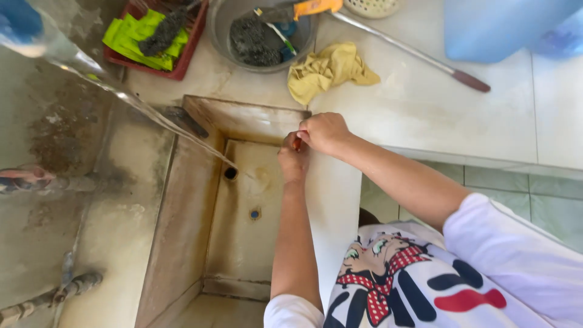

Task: Cleaning and scrubbing the edges and surfaces of a large built-in sink or basin.

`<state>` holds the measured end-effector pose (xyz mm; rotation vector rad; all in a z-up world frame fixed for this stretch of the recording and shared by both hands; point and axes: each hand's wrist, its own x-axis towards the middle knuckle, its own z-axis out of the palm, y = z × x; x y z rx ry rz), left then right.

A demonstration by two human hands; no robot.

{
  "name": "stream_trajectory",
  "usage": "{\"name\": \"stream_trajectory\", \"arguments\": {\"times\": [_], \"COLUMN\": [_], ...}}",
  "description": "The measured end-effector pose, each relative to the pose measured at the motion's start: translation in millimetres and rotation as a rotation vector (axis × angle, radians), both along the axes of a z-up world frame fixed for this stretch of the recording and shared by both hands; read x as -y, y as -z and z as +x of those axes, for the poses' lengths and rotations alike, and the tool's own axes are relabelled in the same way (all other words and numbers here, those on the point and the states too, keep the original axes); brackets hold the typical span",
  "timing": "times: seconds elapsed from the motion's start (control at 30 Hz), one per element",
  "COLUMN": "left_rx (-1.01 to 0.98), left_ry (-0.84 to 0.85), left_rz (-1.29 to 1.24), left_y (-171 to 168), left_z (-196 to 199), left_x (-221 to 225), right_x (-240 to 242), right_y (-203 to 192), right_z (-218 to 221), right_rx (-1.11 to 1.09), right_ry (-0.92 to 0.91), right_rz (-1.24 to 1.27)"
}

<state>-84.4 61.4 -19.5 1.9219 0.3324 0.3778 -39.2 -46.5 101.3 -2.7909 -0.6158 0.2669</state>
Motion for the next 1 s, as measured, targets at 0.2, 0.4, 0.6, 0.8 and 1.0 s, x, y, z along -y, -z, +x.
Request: {"name": "stream_trajectory", "arguments": {"times": [0.2, 0.4, 0.6, 0.8, 1.0], "left_rx": [-0.007, 0.094, 0.115, 0.119, 0.193], "left_ry": [-0.047, -0.038, -0.054, -0.064, -0.115], "left_rz": [0.018, 0.002, 0.130, 0.180, 0.279], "left_y": [-29.1, -37.2, -34.4, -43.2, -17.3], "left_z": [-12.2, 14.2, 27.4, -11.1, 44.2], "left_x": [1.8, 22.5, 33.0, 33.3, 46.1], "right_x": [-0.8, 5.9, 17.7, 26.0, 37.4], "right_y": [-6.2, -45.6, -35.1, -39.1, -30.7], "right_z": [-4.1, 10.0, 19.8, 5.6, 24.2], "right_rx": [0.038, 0.095, 0.176, -0.049, 0.088], "right_ry": [-0.057, -0.042, 0.010, -0.046, -0.016], "right_rz": [0.020, -0.091, 0.004, 0.020, 0.058]}}
